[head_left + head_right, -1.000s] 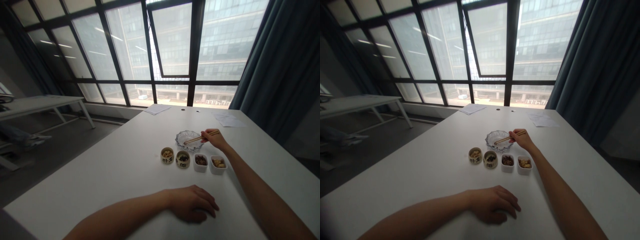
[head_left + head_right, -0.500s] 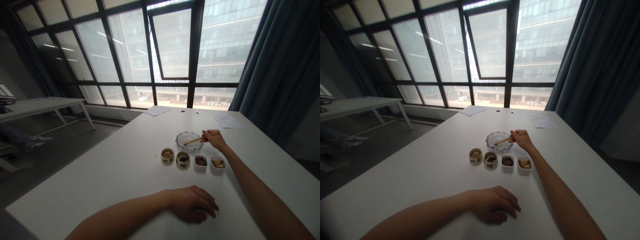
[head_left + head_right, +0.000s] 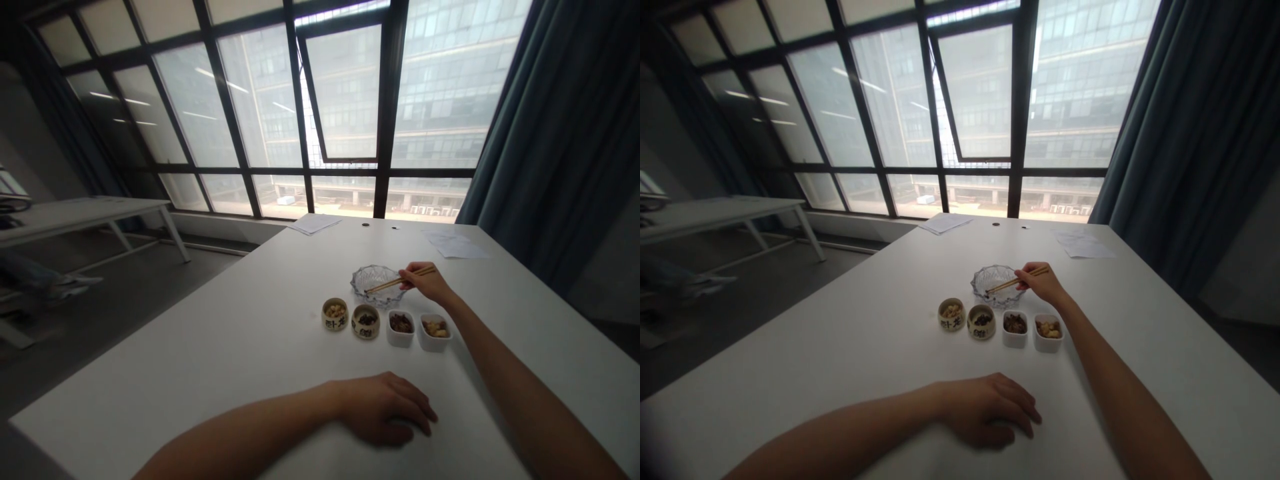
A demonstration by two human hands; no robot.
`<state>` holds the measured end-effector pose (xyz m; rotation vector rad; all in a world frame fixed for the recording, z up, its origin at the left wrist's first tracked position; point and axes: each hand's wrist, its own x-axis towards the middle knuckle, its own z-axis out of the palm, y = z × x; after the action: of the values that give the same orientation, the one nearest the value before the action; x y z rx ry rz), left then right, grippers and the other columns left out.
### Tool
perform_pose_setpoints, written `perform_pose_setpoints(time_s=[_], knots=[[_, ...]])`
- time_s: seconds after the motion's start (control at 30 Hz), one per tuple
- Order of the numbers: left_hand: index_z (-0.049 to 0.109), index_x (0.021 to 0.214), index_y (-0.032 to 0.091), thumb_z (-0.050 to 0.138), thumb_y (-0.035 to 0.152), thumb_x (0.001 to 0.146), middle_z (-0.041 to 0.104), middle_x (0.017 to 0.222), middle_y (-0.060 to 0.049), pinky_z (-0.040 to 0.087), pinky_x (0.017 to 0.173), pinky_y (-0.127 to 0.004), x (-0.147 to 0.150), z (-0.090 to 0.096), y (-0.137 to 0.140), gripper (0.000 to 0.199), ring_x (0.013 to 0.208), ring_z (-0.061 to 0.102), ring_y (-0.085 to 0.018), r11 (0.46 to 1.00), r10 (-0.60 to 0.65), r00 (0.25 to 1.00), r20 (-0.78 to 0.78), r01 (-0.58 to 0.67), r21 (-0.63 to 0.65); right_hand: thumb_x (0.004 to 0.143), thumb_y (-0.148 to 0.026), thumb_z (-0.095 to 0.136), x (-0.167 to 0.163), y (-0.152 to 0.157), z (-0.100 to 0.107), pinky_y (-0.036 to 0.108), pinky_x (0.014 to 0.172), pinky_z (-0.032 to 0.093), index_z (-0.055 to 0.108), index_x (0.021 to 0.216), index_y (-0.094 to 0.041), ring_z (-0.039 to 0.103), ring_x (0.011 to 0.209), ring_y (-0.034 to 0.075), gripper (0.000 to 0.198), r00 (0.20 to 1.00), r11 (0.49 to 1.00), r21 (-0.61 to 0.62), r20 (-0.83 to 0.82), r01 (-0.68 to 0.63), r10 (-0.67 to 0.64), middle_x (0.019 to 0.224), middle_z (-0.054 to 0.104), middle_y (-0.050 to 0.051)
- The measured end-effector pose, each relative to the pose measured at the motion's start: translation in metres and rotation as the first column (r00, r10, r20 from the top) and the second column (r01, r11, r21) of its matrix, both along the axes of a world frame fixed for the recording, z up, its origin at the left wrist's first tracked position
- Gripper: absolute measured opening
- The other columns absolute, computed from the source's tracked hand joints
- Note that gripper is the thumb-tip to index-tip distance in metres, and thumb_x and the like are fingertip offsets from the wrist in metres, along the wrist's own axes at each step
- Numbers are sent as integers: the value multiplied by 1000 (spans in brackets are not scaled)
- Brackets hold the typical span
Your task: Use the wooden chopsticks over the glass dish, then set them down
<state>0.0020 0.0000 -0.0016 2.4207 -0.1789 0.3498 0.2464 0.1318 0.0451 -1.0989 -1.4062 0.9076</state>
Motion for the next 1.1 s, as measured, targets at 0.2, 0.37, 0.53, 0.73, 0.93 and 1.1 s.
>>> perform_pose_setpoints(time_s=[0.2,0.37,0.53,0.73,0.93,1.1], knots=[[70,114,13,54,22,90,67,134,-12,40,118,-33,-1,0,1,31,133,58,-25,1000,-6,1000,-7,6,3,56,-67,88,-10,2,-3,22,50,61,66,62,-16,73,53,19,56,997,998,-53,-77,17,-21,57,72,6],[71,115,12,53,22,90,67,133,-13,39,118,-34,-1,-1,1,32,134,57,-26,1000,-10,1000,0,10,-8,54,-70,87,-20,0,-2,22,53,63,70,66,-15,75,58,21,59,994,997,-76,-106,-2,-6,61,74,8],[71,115,12,54,21,89,67,133,-13,39,119,-32,-1,-1,1,33,134,57,-25,1000,-5,1000,-9,5,-7,59,-62,89,-20,-4,2,22,55,63,73,69,-13,76,60,21,53,993,996,-77,-111,-38,29,64,76,10],[70,116,15,55,22,89,67,135,-12,39,118,-35,-1,-1,1,32,134,57,-25,1000,5,999,-38,-6,-12,71,-43,90,-11,-10,14,22,56,64,75,71,-11,75,57,20,35,987,989,-137,-155,-62,40,67,76,11],[71,115,14,54,23,91,66,136,-10,39,119,-34,-1,1,0,31,134,57,-25,1000,19,998,-62,-19,4,83,-29,83,1,-6,12,20,56,64,75,74,-9,75,56,18,23,969,972,-234,-247,-38,-22,71,77,13],[72,115,11,53,22,90,67,135,-12,38,120,-32,-1,0,0,33,133,57,-25,1000,9,999,-36,-8,23,84,-26,83,8,-2,7,18,56,64,73,74,-9,75,58,17,22,940,959,-280,-337,-49,-51,73,76,12]])
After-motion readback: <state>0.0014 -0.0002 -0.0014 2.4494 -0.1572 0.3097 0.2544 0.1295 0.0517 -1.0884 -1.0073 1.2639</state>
